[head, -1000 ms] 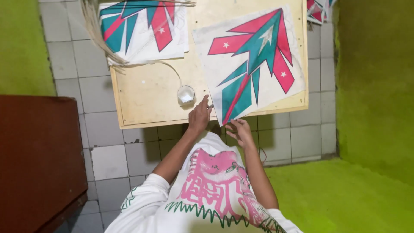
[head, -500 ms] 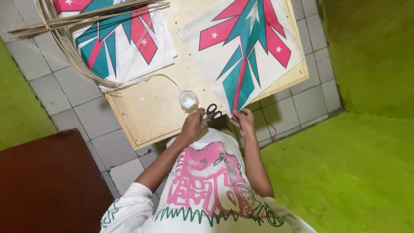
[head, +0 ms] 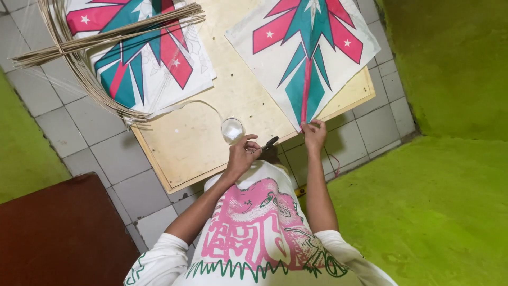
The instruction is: Attaching the bamboo frame to the kite paper by applying glue and folding the edges.
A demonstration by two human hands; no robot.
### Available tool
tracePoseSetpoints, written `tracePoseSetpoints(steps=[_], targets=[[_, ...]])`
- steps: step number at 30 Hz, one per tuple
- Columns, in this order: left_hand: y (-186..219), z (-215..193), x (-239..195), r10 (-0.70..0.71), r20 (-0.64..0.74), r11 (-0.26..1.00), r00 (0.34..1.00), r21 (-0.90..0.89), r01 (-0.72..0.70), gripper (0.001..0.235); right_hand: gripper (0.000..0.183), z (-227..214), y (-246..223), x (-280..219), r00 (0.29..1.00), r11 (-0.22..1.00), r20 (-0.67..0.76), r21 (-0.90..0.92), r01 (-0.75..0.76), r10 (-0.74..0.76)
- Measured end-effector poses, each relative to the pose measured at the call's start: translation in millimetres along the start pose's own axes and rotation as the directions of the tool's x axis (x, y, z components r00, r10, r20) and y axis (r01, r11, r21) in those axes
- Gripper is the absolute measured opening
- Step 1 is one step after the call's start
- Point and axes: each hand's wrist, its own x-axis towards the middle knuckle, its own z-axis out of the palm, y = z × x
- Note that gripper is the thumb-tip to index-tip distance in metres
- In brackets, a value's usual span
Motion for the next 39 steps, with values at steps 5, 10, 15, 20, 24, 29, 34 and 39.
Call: tracePoseSetpoints(steps=[5,10,15,20,24,29,34,39], targets=[[12,14,1,-0.006,-0.013,0.995,1.000,-0.096,0.005,0.052,0.038,-19,-9,-12,0.989,0.952,-0.044,-0.279,0.122,-0.140],[37,34,1,-0.024,-0.032,0.984,0.999,-0.175,0.018,0.051,0.027,-45,-12,-44,0.911,0.904,0.113,-0.122,0.410,-0.397],[54,73,18,0.057,-0.040,0.984,0.998,-0.169,-0.063,0.045,0.035,-53,-12,-56,0.393,0.397,0.400,-0.078,0.915,-0.828],[75,112,24,0.059,-0.096,0.996,0.994,-0.067,-0.066,0.043,0.043,-74,-17,-38,0.349,0.349,0.408,-0.077,0.934,-0.844],[82,138,38,0.040,-0.116,0.995,0.992,-0.089,-0.051,0.046,0.050,-89,-28,-8,0.311,0.330,0.399,-0.022,0.944,-0.863],[92,166,45,0.037,-0.095,0.985,0.995,-0.164,-0.052,0.052,0.055,-105,-4,37,0.331,0.379,0.477,0.004,0.925,-0.814],[75,169,74,0.277,-0.113,0.954,0.954,0.154,-0.259,0.065,0.058,-139,2,73,0.523,0.547,0.513,-0.117,0.829,-0.681],[65,187,66,0.039,0.045,0.345,0.998,0.937,-0.055,0.074,0.055,-176,-5,95,0.710,0.726,0.469,-0.187,0.661,-0.525]])
